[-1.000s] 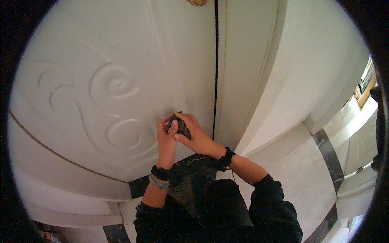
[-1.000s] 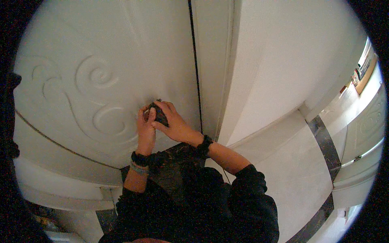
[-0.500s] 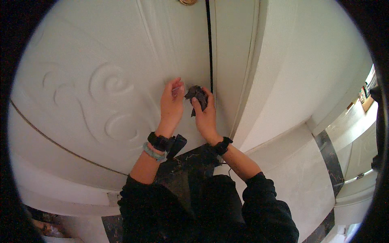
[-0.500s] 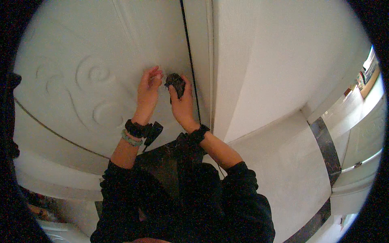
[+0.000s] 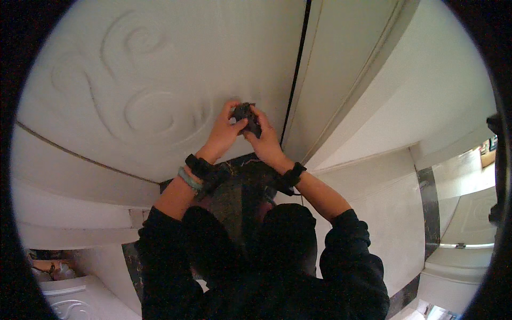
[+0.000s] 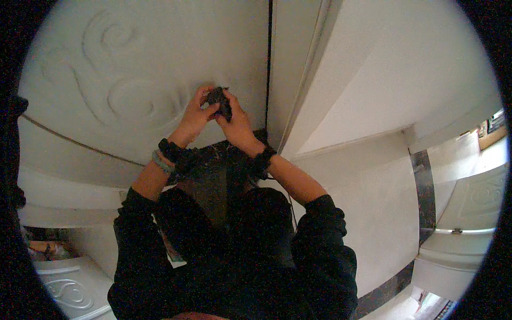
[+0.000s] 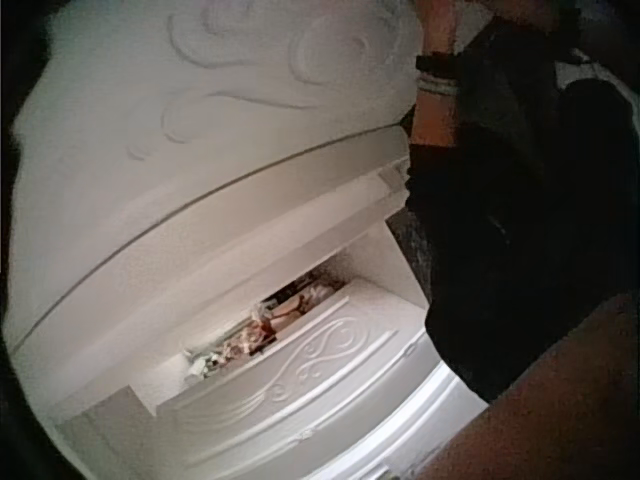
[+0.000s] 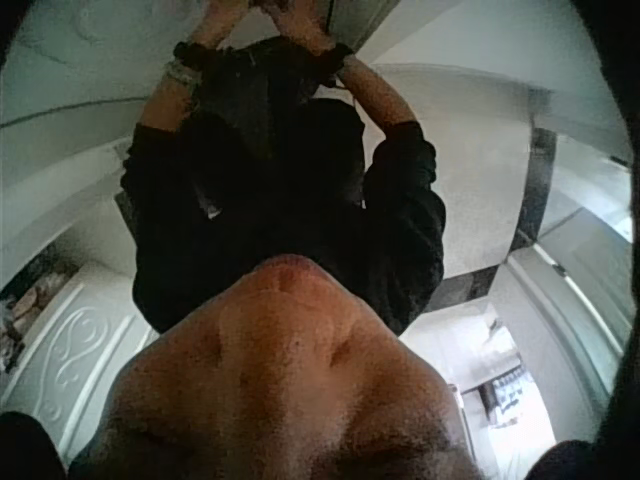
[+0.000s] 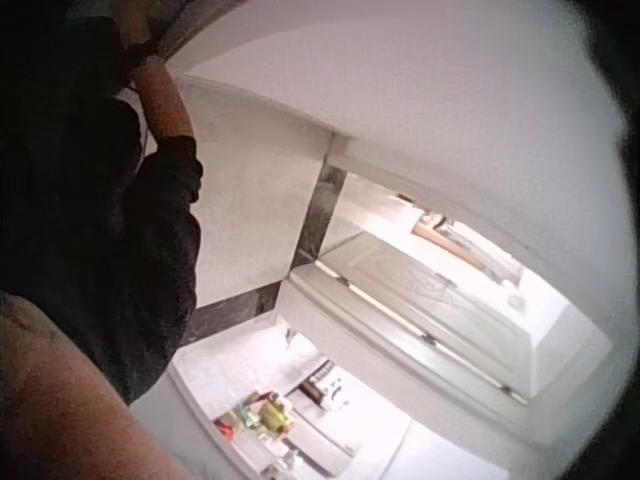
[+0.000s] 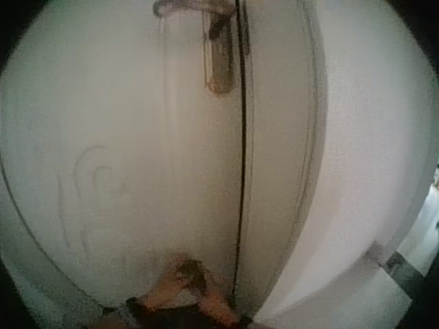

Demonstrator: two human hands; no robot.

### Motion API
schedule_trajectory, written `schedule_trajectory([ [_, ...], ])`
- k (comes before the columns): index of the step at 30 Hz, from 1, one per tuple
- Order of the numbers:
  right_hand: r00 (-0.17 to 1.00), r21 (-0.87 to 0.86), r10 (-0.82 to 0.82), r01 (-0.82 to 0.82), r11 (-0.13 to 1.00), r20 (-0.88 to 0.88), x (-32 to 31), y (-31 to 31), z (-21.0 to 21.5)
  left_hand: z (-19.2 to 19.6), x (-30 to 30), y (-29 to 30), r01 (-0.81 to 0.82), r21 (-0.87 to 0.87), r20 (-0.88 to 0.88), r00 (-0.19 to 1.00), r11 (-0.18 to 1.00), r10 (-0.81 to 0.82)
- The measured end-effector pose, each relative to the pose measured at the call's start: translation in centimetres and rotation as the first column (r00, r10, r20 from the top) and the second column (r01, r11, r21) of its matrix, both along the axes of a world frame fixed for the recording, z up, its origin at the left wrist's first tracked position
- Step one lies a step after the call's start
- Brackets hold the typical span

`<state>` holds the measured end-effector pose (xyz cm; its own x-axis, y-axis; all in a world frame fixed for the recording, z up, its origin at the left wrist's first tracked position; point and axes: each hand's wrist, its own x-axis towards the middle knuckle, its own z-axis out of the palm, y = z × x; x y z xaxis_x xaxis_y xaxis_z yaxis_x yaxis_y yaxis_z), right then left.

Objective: The person walks from a balcony into a bedroom and then to a hallway, carrying a small blue container. They then use a dark cloth to wipe the surface of a white door, focusing on the handle area and the door frame.

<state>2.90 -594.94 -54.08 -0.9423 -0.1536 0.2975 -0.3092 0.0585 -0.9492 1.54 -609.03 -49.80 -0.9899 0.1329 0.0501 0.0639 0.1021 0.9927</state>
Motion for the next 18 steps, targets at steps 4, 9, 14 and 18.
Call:
schedule_trajectory([
  [4, 0.989, 0.119, 0.101, -0.113, 0.986, 0.105, 1.9, -0.1, -7.8, -5.1, 1.7, -2.8, -0.024, -0.474, -0.14, 0.989, 0.88, -0.048],
  [9, 0.994, 0.284, -0.029, -0.001, 0.959, 0.103, 2.3, 0.5, -14.8, -7.7, 0.4, -2.9, -0.293, -0.646, -0.654, 0.689, 0.705, -0.312],
  [14, 0.993, 0.298, -0.106, 0.083, 0.951, 0.06, 2.3, 0.2, -15.9, -12.4, -3.6, -0.2, -0.349, -0.794, -0.592, 0.63, 0.497, -0.503],
  [18, 0.996, 0.23, -0.08, 0.067, 0.971, 0.047, 3.0, 0.2, -15.6, -15.9, -4.1, 0.0, -0.369, -0.842, -0.529, 0.705, 0.393, -0.473],
])
